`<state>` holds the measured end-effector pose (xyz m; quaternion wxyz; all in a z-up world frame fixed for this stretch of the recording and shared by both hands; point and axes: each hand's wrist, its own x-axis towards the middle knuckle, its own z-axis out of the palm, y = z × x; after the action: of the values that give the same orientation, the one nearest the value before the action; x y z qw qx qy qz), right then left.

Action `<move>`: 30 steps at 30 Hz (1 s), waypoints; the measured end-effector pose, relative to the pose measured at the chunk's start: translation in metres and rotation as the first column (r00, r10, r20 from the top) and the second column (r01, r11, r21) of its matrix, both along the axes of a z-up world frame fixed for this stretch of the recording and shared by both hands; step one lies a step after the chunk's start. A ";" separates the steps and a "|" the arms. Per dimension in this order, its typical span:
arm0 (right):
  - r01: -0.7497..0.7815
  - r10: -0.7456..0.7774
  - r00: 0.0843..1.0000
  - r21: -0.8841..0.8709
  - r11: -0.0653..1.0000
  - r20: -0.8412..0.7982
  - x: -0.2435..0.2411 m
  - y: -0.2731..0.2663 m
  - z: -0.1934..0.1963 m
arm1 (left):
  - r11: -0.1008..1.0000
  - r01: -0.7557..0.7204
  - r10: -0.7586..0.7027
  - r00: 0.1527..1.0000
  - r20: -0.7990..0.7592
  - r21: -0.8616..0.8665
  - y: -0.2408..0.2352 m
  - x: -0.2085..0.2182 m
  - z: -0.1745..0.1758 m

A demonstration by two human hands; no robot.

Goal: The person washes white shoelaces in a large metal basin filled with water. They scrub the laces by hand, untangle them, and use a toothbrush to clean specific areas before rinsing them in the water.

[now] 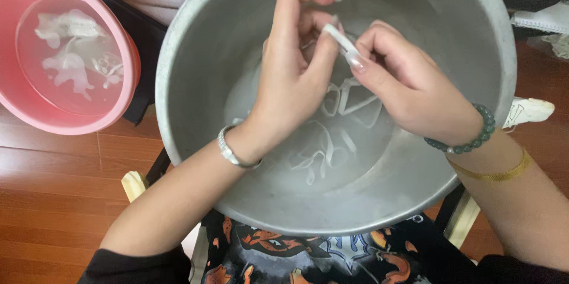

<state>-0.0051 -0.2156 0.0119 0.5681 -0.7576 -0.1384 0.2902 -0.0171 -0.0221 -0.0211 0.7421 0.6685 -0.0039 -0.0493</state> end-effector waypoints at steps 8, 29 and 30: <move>-0.012 0.012 0.997 -0.006 1.000 -0.074 0.004 -0.005 0.003 | 0.908 -0.012 -0.082 0.975 -0.205 -0.418 0.009 0.013 -0.007; 0.007 -0.018 0.999 -0.228 0.974 -0.046 0.003 -0.011 -0.010 | 0.929 0.203 -0.181 0.979 -0.096 0.310 0.047 0.021 0.020; 0.014 -0.031 0.997 -0.229 0.973 -0.072 0.006 -0.011 -0.008 | 0.986 0.159 -0.165 0.943 -0.289 -0.045 0.047 0.027 0.020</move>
<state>0.0006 -0.2269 0.0038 0.4851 -0.8081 -0.0741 0.3259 0.0098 0.0251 -0.0014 0.7351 0.6433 0.0502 -0.2082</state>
